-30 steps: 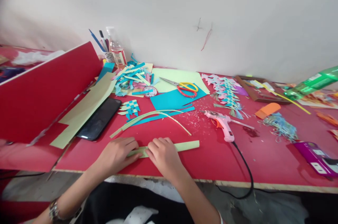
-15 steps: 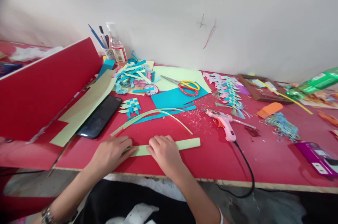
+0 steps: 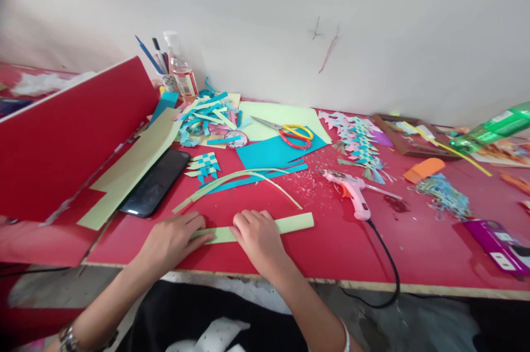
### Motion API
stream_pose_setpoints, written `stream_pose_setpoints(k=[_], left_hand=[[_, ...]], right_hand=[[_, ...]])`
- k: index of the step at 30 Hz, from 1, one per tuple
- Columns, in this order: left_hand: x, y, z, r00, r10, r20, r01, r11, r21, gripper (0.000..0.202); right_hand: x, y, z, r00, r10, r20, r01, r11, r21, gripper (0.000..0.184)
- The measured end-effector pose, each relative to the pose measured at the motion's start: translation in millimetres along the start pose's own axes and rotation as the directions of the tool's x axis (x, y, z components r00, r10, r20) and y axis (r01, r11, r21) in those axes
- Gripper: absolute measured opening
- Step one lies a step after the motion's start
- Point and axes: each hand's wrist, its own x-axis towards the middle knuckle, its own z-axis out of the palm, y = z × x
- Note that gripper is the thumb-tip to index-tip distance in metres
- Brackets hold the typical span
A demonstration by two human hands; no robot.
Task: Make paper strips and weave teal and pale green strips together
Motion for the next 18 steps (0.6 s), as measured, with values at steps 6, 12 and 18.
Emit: stream_pose_setpoints(k=[6, 12, 18], left_hand=[[-1.9, -0.6, -0.2, 1.000, -0.016, -0.009, 0.016, 1.000, -0.020, 0.030], [-5.3, -0.2, -0.6, 0.999, -0.053, 0.001, 0.053, 0.997, -0.054, 0.027], [-6.2, -0.9, 2.2, 0.999, -0.040, -0.006, 0.040, 0.996, -0.082, 0.020]], right_hand=[[0.5, 0.5, 0.3, 1.000, -0.004, 0.001, 0.004, 1.000, 0.003, 0.015], [1.7, -1.0, 1.7, 1.000, 0.008, 0.007, -0.008, 1.000, -0.016, 0.014], [1.6, -2.0, 0.6, 1.000, 0.022, 0.014, -0.022, 0.999, -0.024, 0.013]])
